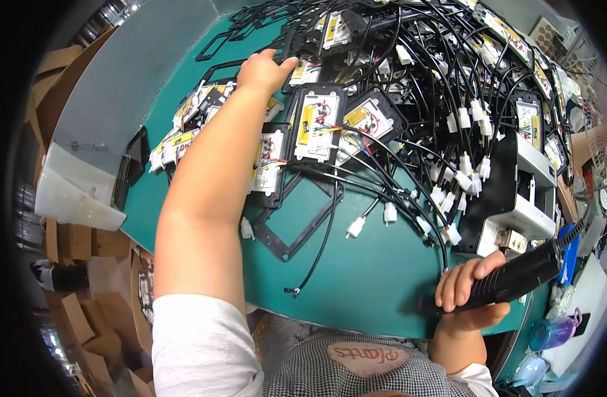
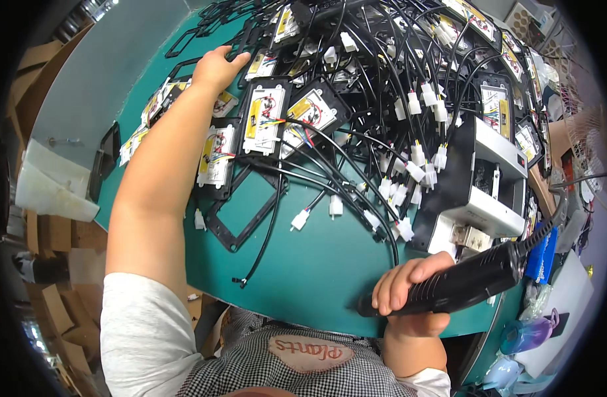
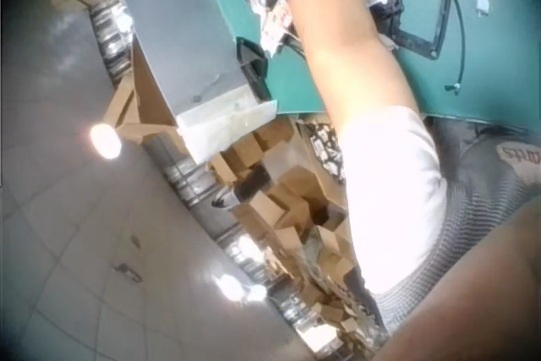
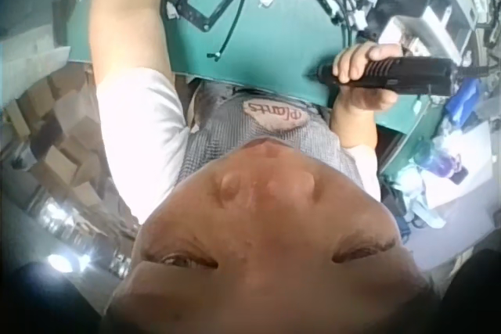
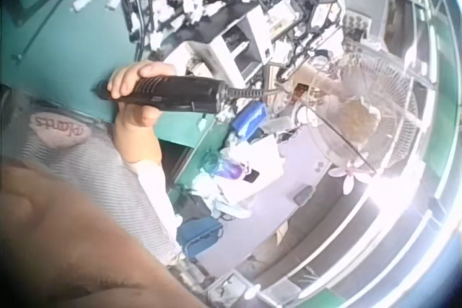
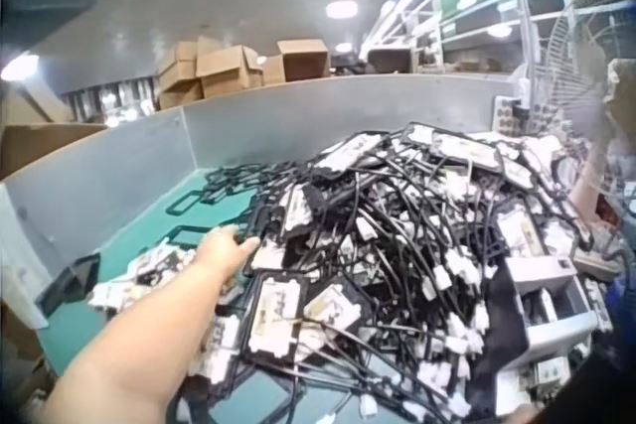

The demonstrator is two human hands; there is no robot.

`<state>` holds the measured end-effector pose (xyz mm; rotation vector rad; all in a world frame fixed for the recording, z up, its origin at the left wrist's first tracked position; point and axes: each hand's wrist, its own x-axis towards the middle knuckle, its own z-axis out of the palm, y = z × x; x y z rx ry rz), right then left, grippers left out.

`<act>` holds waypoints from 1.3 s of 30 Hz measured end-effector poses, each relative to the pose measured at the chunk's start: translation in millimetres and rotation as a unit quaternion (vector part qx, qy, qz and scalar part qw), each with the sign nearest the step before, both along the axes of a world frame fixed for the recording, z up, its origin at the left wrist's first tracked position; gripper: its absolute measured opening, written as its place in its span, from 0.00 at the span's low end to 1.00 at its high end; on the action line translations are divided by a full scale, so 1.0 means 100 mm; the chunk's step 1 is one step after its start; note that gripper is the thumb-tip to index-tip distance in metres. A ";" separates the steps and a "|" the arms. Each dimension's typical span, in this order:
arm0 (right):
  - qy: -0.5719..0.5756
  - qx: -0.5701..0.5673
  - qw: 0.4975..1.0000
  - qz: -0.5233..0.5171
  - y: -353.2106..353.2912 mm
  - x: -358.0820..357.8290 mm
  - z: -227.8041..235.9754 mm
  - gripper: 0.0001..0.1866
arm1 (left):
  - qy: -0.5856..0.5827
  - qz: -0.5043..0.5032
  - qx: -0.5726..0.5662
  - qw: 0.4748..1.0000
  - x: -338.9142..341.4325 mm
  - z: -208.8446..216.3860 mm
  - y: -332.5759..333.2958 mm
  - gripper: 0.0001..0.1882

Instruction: The person repeatedly picks up small electronic devices with attached wires from a pile on a green table. Using a black electric screwdriver, they tighten screws on the device's casing. After securing the casing, they place the device back onto the table and repeat the process with another unit.

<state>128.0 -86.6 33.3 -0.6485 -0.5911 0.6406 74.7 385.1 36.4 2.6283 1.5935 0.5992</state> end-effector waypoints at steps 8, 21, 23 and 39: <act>0.002 -0.010 1.000 -0.001 -0.01 0.03 0.00 0.34 | -0.029 0.074 -0.011 0.997 0.03 0.25 0.30 0.18; -0.025 0.009 1.000 -0.009 0.01 -0.02 -0.03 0.32 | 0.062 0.125 0.262 0.955 -1.34 1.34 0.32 0.15; -0.006 -0.008 1.000 -0.016 0.00 -0.02 -0.04 0.34 | -0.051 0.121 0.189 0.973 -1.49 1.45 0.34 0.16; 0.078 0.112 0.981 0.138 -0.08 0.25 -0.10 0.32 | -0.097 -0.259 -0.321 0.906 -1.33 0.73 -2.03 0.11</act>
